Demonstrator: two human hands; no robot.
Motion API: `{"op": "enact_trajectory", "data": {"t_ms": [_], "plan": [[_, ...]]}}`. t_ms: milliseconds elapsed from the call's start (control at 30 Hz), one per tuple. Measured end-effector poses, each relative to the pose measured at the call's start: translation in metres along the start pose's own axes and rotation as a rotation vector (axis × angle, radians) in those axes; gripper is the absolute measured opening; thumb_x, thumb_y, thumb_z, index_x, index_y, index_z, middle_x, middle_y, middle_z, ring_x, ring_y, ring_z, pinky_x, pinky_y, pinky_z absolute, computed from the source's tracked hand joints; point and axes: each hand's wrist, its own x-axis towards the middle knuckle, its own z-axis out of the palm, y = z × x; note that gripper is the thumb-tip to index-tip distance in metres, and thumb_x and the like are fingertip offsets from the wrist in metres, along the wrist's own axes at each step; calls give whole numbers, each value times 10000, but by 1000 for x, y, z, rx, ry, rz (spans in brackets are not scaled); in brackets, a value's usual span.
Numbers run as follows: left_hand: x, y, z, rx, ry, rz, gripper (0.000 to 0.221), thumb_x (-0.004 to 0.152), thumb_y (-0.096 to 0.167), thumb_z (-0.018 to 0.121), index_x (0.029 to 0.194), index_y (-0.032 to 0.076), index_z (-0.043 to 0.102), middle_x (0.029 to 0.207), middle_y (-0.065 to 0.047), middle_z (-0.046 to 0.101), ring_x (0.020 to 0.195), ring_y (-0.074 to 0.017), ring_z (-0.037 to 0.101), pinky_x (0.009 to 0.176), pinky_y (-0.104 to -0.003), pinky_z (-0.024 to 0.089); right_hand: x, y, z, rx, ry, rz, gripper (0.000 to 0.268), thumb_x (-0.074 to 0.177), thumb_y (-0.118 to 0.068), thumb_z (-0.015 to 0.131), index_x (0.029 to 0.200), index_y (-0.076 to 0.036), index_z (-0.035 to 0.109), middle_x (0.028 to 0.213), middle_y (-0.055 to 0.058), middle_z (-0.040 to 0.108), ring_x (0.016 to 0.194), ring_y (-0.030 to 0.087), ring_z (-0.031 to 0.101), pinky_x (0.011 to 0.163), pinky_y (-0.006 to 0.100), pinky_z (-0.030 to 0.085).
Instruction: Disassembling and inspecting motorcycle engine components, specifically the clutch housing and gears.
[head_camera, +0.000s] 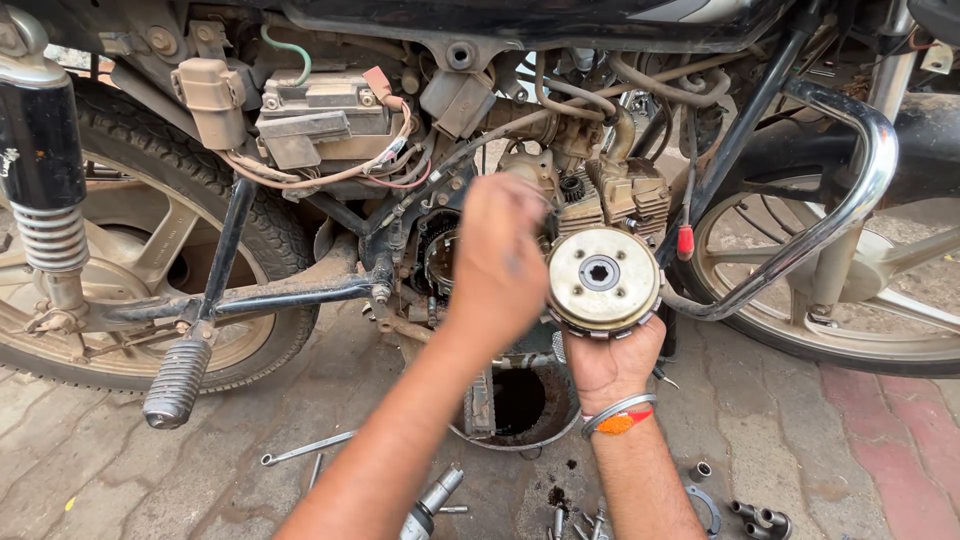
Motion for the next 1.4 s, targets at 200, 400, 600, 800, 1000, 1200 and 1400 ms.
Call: {"op": "enact_trajectory", "data": {"t_ms": [200,400,600,800,1000,1200,1400], "plan": [[26,-42,-37,-915,274,-821,162,1018,136,374,1013,24,491,997,-127,681,761,-188,691,656,-342,589,0,-9,-10,25,49,-43,450,1013,-213,390,1381,-84,614,1395,142,648,1323,291,600,1159,499,459],[8,-75,-51,-1230,465,-1005,215,979,214,427,921,26,513,801,-119,635,589,-170,579,498,-297,440,-3,-22,-30,16,92,-14,447,1024,-241,398,1364,-73,635,1382,146,662,1304,304,618,1146,511,469],[-5,-70,-48,-1370,459,-1194,186,915,245,446,805,95,448,707,-85,526,518,-171,441,439,-294,314,-13,-36,-50,-42,40,31,425,1040,-265,395,1344,-121,654,1374,123,665,1279,325,620,1099,555,470],[-9,-63,-41,-1476,352,-1140,140,871,223,451,779,119,441,623,-32,417,467,-133,332,399,-291,247,-20,-54,-58,-152,69,33,463,1008,-236,367,1350,-99,648,1361,129,669,1262,328,624,1082,551,480],[-11,-55,-22,-1470,243,-1214,183,890,259,468,746,154,423,571,32,313,441,-97,253,382,-280,199,-26,-91,-79,-351,60,-11,458,1003,-224,381,1311,-46,669,1231,142,719,1083,325,683,883,497,533],[-15,-37,-6,-1326,139,-1267,224,900,289,486,730,170,404,581,38,313,456,-91,252,399,-281,200,-47,-146,-136,-603,240,-83,323,1053,-170,438,1245,-6,640,1116,112,716,976,227,718,909,402,585],[-18,-26,21,-1212,25,-1328,224,917,309,482,753,180,400,590,35,362,461,-90,305,409,-281,243,-84,-190,-215,-858,346,-176,274,1005,-113,495,1181,-4,674,1073,85,725,928,175,702,824,340,573]]}}
